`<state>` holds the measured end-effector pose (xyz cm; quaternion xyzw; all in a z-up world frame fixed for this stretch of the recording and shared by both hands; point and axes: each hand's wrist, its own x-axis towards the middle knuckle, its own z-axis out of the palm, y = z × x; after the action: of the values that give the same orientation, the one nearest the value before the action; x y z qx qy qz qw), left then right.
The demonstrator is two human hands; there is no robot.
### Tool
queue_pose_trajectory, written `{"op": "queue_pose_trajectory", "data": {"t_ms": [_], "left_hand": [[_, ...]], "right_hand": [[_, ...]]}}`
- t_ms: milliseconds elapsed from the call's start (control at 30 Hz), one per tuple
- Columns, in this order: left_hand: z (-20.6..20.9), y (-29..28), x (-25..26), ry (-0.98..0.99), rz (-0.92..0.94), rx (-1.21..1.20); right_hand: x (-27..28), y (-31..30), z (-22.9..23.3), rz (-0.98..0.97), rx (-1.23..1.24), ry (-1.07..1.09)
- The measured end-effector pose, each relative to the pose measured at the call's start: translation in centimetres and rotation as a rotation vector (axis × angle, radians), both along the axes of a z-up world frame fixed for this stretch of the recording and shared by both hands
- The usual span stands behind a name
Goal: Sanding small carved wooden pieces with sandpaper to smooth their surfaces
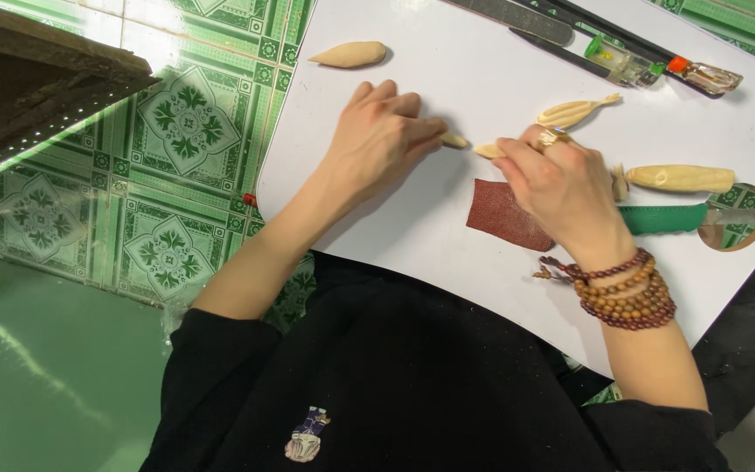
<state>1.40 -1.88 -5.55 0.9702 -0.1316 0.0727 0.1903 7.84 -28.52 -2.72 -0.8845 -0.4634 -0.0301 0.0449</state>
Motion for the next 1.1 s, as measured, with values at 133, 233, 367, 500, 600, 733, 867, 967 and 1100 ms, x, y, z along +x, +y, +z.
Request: {"op": "queue_pose_trajectory", "data": {"t_ms": [133,233,367,500,600,733,867,967,1100], "left_hand": [[-1.0,-1.4,0.7,-0.047,-0.048,0.032],[-0.9,-1.5,0.6,-0.032,-0.039,0.021],[-1.1,-1.2,0.5,-0.08,-0.032,0.02],[0.0,0.8,0.0,0.004,-0.042,0.02],[0.1,2.0,-0.3,0.041,-0.021,-0.005],[0.1,0.0,0.1,-0.011,-0.039,-0.033],[-0.4,-1.4,0.1,-0.016,-0.033,-0.103],[0.0,1.0,-0.3,-0.017,-0.008,-0.081],[1.0,2.0,-1.0,0.022,0.049,-0.067]], "right_hand": [[-0.3,1.7,0.5,0.076,0.133,0.135],[-0.6,1.5,0.1,0.048,0.142,0.142],[-0.6,1.6,0.2,0.03,0.12,0.115],[0.0,-0.3,0.2,0.02,0.085,0.095],[0.3,-1.7,-0.3,0.0,0.15,0.093],[0.1,0.2,-0.8,0.031,0.187,0.088],[0.3,1.3,-0.4,0.045,0.211,0.174],[0.9,-0.9,0.0,0.046,0.165,0.149],[1.0,-2.1,-1.1,-0.006,0.22,0.2]]}}
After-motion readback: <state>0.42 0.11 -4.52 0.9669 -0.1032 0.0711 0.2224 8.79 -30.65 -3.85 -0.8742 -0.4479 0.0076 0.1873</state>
